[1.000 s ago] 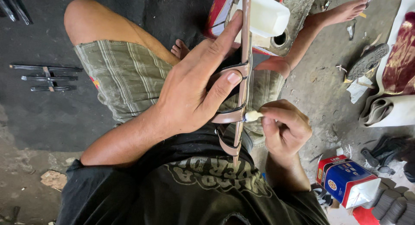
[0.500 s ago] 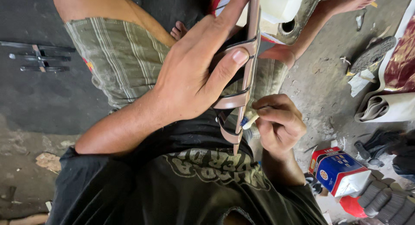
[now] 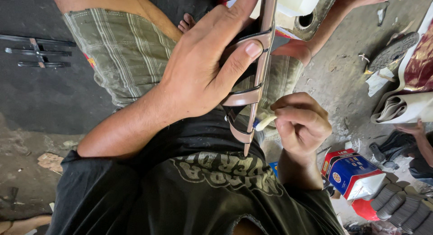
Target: The person sits on the floor and applies a white substance to the straps of sandals using a toothbrush. They repeatedly dip the brush into a container and work on multiple sandals, placing each finished one aside.
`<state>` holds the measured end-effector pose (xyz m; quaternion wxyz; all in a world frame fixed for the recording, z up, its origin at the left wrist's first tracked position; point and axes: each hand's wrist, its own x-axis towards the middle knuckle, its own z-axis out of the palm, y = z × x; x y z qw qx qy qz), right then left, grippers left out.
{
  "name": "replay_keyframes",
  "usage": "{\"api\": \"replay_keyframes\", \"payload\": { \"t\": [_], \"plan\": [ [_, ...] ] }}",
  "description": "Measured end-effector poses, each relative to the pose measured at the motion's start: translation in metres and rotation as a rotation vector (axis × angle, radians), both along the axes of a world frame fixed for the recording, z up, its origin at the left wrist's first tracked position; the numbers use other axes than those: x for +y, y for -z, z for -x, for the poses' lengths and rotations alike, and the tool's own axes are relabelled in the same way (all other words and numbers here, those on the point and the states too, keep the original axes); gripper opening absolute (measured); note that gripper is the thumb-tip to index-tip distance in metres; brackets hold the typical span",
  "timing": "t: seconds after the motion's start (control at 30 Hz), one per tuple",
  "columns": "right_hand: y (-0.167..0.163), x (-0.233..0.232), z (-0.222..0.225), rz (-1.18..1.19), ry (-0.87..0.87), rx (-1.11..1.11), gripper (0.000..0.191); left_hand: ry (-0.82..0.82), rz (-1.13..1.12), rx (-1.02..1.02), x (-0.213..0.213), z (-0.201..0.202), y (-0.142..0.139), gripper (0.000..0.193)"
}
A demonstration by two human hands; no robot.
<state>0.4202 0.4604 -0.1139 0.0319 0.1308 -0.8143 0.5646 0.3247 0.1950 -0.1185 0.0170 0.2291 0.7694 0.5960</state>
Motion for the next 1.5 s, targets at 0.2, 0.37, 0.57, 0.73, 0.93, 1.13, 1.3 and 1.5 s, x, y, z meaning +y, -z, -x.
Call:
{"api": "replay_keyframes", "payload": {
  "t": [0.2,0.37,0.57,0.73,0.93,1.13,1.3,1.5],
  "plan": [
    [0.002,0.002,0.002,0.010,-0.033,0.004,0.012,-0.024,-0.001,-0.028,0.000,-0.001,0.003,0.049],
    [0.000,0.006,0.000,-0.052,-0.065,0.028,0.011,-0.040,0.000,0.018,0.000,0.002,0.007,0.046],
    [0.000,0.014,0.007,-0.048,-0.144,0.057,0.009,-0.021,0.016,-0.017,0.001,0.002,0.002,0.047],
    [0.002,0.007,0.003,-0.040,-0.015,-0.030,0.010,0.027,-0.058,-0.128,0.006,0.002,-0.002,0.050],
    [0.015,0.003,0.002,0.197,-0.141,-0.031,0.010,0.062,-0.347,-0.287,0.014,0.004,0.010,0.051],
    [0.047,0.005,0.018,-0.211,0.314,-0.113,0.016,0.126,-0.704,-0.589,0.041,-0.012,0.043,0.059],
    [0.068,-0.004,0.043,0.962,0.095,-0.503,0.038,-0.171,-1.089,-0.665,0.060,-0.023,0.068,0.077],
    [0.076,0.000,0.041,1.231,0.085,-0.420,0.048,-0.011,-0.788,-0.253,0.055,-0.030,0.074,0.092]
  ]
}}
